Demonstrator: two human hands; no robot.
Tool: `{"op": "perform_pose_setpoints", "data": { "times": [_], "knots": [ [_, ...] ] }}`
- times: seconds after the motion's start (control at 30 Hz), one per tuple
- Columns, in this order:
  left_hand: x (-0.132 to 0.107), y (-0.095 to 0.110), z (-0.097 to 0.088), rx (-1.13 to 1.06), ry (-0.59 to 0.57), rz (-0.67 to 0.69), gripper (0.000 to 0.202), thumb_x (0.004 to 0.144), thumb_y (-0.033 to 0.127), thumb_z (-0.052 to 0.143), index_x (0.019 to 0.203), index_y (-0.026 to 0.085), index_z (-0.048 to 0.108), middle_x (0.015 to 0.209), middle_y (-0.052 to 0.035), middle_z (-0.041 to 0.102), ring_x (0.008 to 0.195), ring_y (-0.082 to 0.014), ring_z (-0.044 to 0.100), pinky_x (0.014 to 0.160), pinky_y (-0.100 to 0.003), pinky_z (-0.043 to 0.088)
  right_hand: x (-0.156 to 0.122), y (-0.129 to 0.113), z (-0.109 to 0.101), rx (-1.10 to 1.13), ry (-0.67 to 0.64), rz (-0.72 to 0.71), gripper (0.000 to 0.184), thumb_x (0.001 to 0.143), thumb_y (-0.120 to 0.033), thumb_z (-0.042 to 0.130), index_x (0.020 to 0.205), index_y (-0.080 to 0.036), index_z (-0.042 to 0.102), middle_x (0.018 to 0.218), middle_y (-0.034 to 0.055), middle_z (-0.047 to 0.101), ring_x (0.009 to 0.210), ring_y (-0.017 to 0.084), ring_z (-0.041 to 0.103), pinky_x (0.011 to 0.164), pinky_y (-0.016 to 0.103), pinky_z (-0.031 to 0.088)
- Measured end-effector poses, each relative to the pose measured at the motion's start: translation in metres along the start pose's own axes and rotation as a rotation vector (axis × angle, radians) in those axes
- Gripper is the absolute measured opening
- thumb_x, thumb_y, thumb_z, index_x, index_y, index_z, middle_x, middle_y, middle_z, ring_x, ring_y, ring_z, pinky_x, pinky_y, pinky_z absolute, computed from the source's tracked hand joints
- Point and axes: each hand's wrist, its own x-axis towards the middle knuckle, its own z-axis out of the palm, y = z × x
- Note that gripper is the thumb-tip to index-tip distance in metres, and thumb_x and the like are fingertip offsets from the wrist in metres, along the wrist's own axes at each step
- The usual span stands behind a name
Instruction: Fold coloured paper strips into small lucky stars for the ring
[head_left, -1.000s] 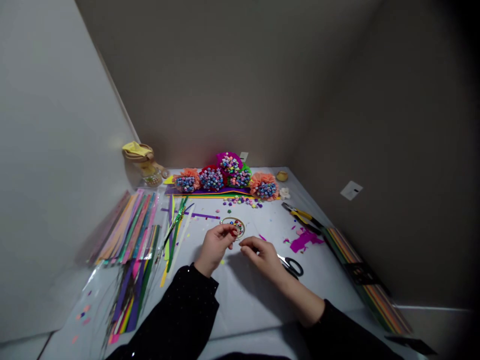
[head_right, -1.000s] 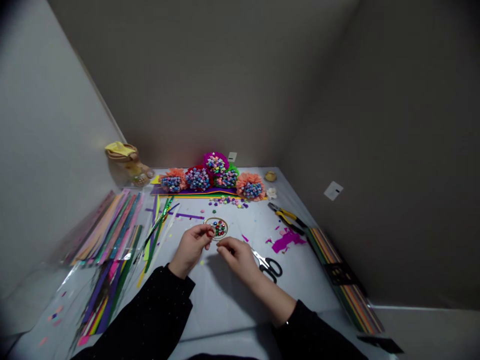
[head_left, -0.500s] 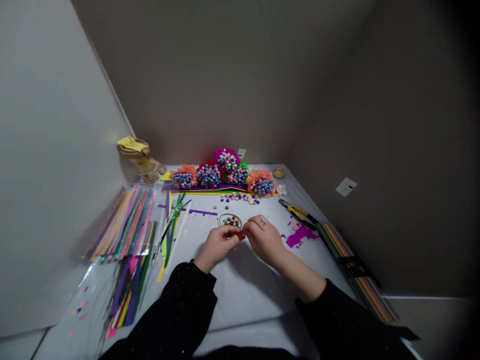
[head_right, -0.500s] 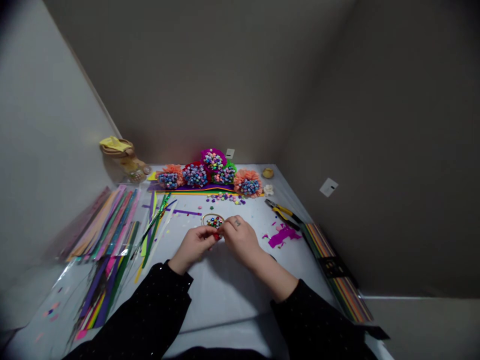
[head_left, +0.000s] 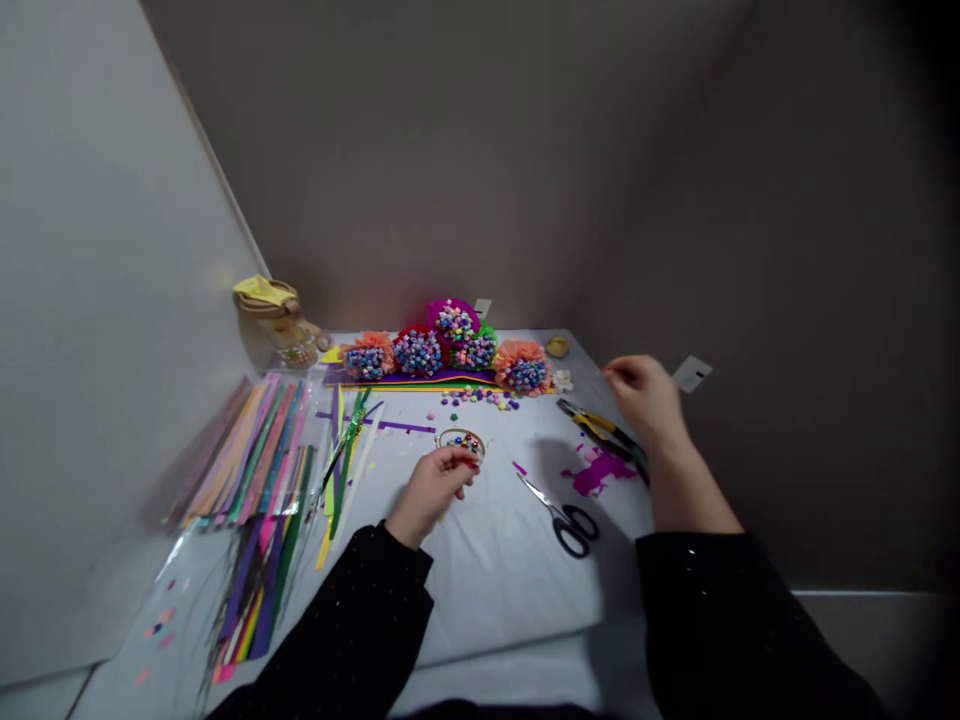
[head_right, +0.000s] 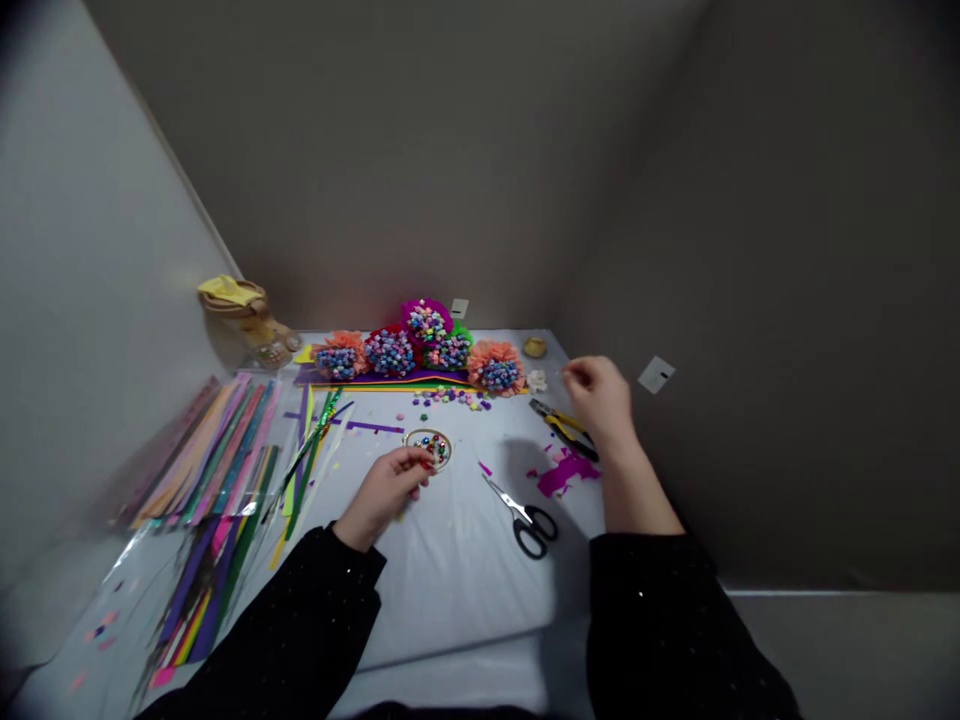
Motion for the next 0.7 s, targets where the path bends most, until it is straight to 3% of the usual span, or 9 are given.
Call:
{"op": "perform_pose_setpoints", "data": {
  "times": [0.07,0.1,0.17,0.3,0.43,0.7],
  "knots": [
    [0.0,0.002,-0.001,-0.193,-0.017,-0.055,0.019,0.067,0.022,0.066,0.084,0.014,0.063,0.072,-0.0021,0.064,0.057,-0.0084,0.054,0.046,-0.016,0.036,-0.007,0.008,0.014,-0.045,-0.294,-0.007,0.01,0.071,-0.019,0.057,0.074,-0.014,0.066,0.071,0.005,0.059,0.063,0.016,0.052,0.061,0.028,0.039],
    [0.0,0.003,-0.002,-0.262,-0.031,-0.076,0.02,0.068,0.023,0.067,0.085,0.014,0.061,0.074,-0.0028,0.064,0.059,-0.0081,0.055,0.047,-0.015,0.037,-0.016,0.005,0.023,-0.058,-0.352,-0.012,0.011,0.07,-0.017,0.058,0.076,-0.014,0.067,0.073,0.006,0.06,0.064,0.016,0.053,0.063,0.028,0.04],
    [0.0,0.003,-0.003,-0.353,-0.062,-0.114,0.022,0.068,0.024,0.069,0.085,0.015,0.059,0.08,-0.0041,0.066,0.063,-0.0083,0.058,0.05,-0.015,0.039,-0.039,-0.014,0.038,-0.021,-0.328,-0.019,0.017,0.073,-0.016,0.054,0.083,-0.014,0.067,0.078,0.0074,0.061,0.067,0.017,0.055,0.065,0.029,0.041],
    [0.0,0.002,-0.002,-0.43,-0.069,-0.135,0.03,0.066,0.026,0.074,0.088,0.017,0.055,0.089,-0.0056,0.067,0.072,-0.0108,0.062,0.059,-0.018,0.045,-0.083,-0.075,0.052,0.334,-0.399,-0.134,0.015,0.079,-0.018,0.051,0.085,-0.018,0.065,0.078,0.0052,0.061,0.069,0.016,0.056,0.065,0.028,0.043],
    [0.003,-0.001,0.0,-0.411,0.03,-0.068,0.028,0.062,0.024,0.076,0.081,0.016,0.058,0.082,-0.0019,0.066,0.07,-0.01,0.061,0.061,-0.018,0.045,-0.104,-0.118,0.061,0.566,-0.478,-0.093,0.011,0.077,-0.02,0.057,0.085,-0.019,0.064,0.075,0.0034,0.061,0.066,0.014,0.054,0.058,0.025,0.043],
    [0.006,-0.006,-0.003,-0.068,0.163,0.098,0.018,0.066,0.025,0.072,0.079,0.013,0.07,0.076,-0.0049,0.069,0.064,-0.0124,0.06,0.063,-0.024,0.049,-0.114,-0.116,0.083,0.789,-0.553,0.195,0.01,0.076,-0.025,0.058,0.079,-0.018,0.063,0.079,0.0045,0.065,0.074,0.016,0.059,0.063,0.026,0.049]
  ]
}}
